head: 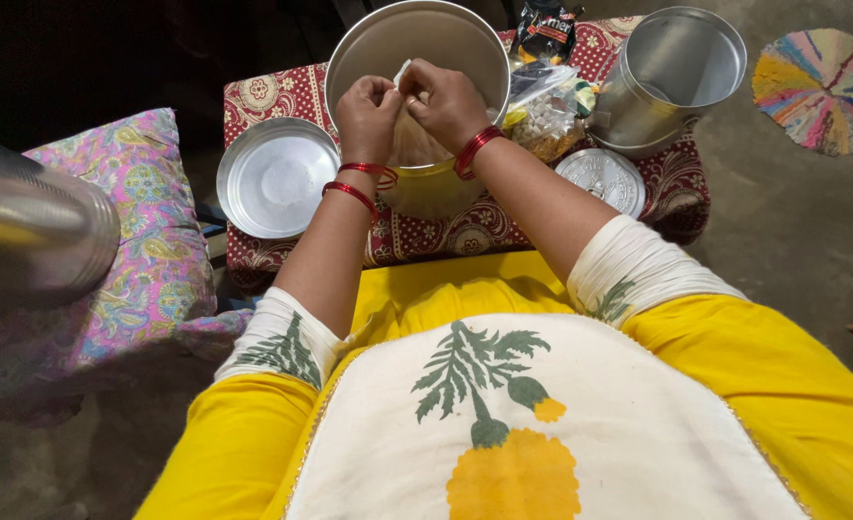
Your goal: The person places several plastic-wrapped food items into a large metal container. They arrange the items by hand, pressing them down to fit more inside. The container remains open throughout the clip.
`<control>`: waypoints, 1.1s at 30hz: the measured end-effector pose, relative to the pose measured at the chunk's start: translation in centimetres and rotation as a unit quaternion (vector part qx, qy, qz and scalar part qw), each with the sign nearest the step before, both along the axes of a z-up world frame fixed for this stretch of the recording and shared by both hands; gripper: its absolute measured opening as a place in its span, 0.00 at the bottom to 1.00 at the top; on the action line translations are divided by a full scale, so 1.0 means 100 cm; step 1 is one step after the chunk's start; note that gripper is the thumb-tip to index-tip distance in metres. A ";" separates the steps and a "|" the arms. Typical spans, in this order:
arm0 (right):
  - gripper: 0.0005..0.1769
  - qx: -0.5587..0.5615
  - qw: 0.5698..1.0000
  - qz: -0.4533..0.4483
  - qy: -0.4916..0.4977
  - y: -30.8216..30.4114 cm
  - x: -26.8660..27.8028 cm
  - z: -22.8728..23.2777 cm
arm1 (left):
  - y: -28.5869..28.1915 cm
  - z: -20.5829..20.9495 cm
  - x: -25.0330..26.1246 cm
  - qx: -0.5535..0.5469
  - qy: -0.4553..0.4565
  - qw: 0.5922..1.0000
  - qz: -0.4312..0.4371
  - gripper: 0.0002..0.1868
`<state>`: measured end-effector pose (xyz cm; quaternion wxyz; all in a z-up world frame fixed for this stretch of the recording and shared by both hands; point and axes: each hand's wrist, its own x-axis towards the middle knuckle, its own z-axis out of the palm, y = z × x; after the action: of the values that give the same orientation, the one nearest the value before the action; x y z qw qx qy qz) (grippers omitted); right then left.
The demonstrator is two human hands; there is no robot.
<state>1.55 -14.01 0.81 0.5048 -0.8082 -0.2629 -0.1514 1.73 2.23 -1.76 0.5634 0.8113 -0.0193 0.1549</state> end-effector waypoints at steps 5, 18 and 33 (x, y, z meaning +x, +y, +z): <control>0.06 -0.075 0.996 -0.040 -0.043 0.002 -0.001 -0.004 | -0.001 -0.001 0.000 0.006 -0.005 1.000 0.011 0.05; 0.07 -0.179 0.969 -0.101 -0.137 0.012 0.001 -0.023 | 0.005 -0.012 0.005 0.038 -0.023 0.999 0.006 0.05; 0.07 -0.177 0.962 -0.098 -0.183 0.014 0.005 -0.029 | 0.015 -0.008 0.012 0.047 0.031 0.995 -0.081 0.08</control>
<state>2.02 -12.63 -2.09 0.2793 -0.8650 -0.2932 -0.2964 2.96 3.77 -2.54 0.5354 0.8373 -0.0745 0.0824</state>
